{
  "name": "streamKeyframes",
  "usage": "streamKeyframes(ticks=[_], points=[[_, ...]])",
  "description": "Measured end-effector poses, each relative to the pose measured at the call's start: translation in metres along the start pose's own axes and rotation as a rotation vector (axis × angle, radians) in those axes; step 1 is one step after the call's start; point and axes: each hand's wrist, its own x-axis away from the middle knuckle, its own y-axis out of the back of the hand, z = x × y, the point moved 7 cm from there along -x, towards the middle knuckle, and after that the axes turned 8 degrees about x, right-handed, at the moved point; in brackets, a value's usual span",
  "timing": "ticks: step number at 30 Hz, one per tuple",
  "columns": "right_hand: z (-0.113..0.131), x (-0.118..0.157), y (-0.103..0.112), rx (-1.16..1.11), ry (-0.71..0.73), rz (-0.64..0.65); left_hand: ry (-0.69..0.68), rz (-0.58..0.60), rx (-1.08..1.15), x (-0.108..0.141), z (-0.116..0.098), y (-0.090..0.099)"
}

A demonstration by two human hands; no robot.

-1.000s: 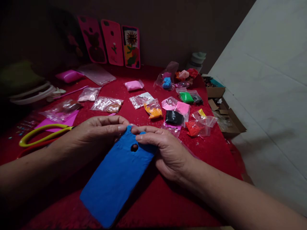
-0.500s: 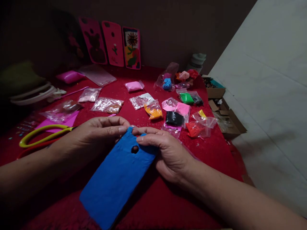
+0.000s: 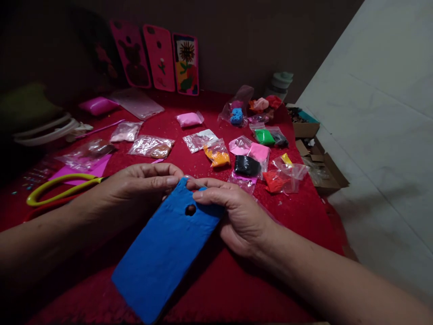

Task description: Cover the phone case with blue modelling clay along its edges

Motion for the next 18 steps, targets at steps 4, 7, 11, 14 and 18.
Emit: streamKeyframes(ticks=[4, 7, 11, 14, 18], points=[[0.0000, 0.0007, -0.0002, 0.003, -0.002, -0.002, -0.006, -0.033, -0.032, 0.0018, -0.0009, 0.0011], [-0.0001, 0.0015, -0.0006, 0.002, -0.002, -0.005, -0.021, -0.030, -0.076, 0.0040, -0.0027, -0.0009], [-0.0003, 0.0016, -0.0018, -0.006, -0.003, 0.005, -0.036, -0.037, -0.138, 0.0060, -0.0033, -0.0004], [0.0000, 0.0011, -0.0020, -0.006, -0.007, 0.004, -0.043, -0.015, -0.159, 0.0046, -0.0022, 0.0012], [0.0009, 0.0006, -0.0015, -0.012, -0.005, -0.006, -0.081, 0.018, -0.156, 0.0024, -0.0040, 0.0019]])
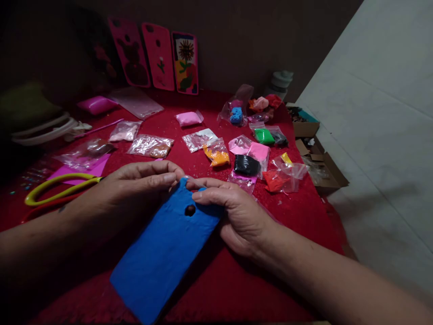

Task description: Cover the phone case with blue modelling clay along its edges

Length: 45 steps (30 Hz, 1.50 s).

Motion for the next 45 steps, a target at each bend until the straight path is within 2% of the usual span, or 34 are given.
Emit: streamKeyframes(ticks=[11, 23, 29, 36, 45], points=[[-0.002, 0.002, -0.002, 0.006, -0.007, 0.036, -0.178, -0.122, -0.265, 0.004, -0.018, -0.002], [-0.001, -0.001, -0.002, 0.017, -0.001, 0.023, -0.130, -0.120, -0.257, 0.005, -0.014, 0.002], [0.001, -0.001, 0.000, 0.024, 0.027, 0.024, -0.087, -0.073, -0.150, 0.003, -0.011, 0.002], [0.001, -0.002, 0.001, 0.021, 0.019, -0.014, -0.061, -0.094, -0.211, 0.004, -0.012, -0.001], [-0.002, -0.001, -0.002, 0.037, 0.002, 0.032, -0.132, -0.092, -0.218, 0.004, -0.011, -0.004]])
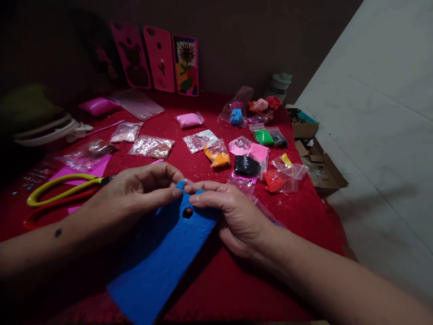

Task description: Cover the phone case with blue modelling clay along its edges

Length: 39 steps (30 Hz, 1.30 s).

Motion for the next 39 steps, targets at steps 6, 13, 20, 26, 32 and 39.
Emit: streamKeyframes(ticks=[6, 13, 20, 26, 32, 39], points=[[0.0008, -0.0002, 0.0011, -0.002, 0.018, -0.003, 0.007, 0.012, -0.001, 0.0025, -0.0025, -0.0009], [0.0009, -0.0016, 0.0008, 0.016, 0.018, 0.009, -0.003, 0.004, -0.027, 0.0041, -0.0025, 0.0002], [0.0013, -0.0004, 0.0015, 0.014, 0.032, 0.004, 0.062, -0.015, 0.009, 0.0030, -0.0038, 0.0006], [0.0011, 0.0008, -0.0011, 0.024, 0.037, 0.017, 0.044, -0.038, -0.047, 0.0013, -0.0035, 0.0030], [0.0023, 0.0018, -0.0001, 0.031, 0.053, 0.014, 0.064, -0.012, -0.013, 0.0023, -0.0014, 0.0043], [0.0015, 0.0006, -0.0004, 0.028, 0.049, 0.019, 0.070, -0.040, -0.015, 0.0024, 0.0008, 0.0036]])
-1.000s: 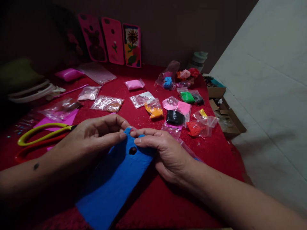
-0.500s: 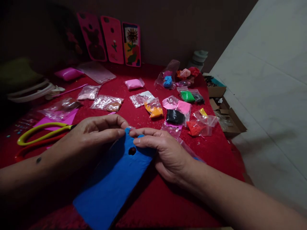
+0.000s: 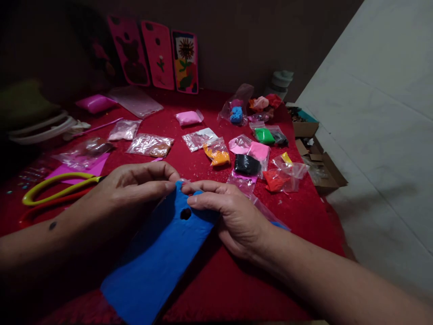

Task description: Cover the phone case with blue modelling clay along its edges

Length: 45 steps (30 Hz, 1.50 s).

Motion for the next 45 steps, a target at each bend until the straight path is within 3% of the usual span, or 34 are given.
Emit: streamKeyframes(ticks=[20, 32, 40, 45], points=[[-0.002, 0.000, 0.001, 0.005, -0.024, -0.004, -0.042, 0.020, -0.076, -0.001, -0.004, -0.003], [-0.003, 0.003, 0.004, -0.058, -0.021, 0.037, -0.032, -0.027, 0.016, 0.000, -0.005, 0.000], [-0.004, 0.001, 0.008, -0.048, -0.032, 0.027, -0.001, 0.009, 0.106, -0.003, -0.005, -0.002], [-0.003, 0.001, 0.007, -0.048, -0.018, 0.018, -0.085, 0.018, 0.004, -0.002, -0.017, -0.004]])
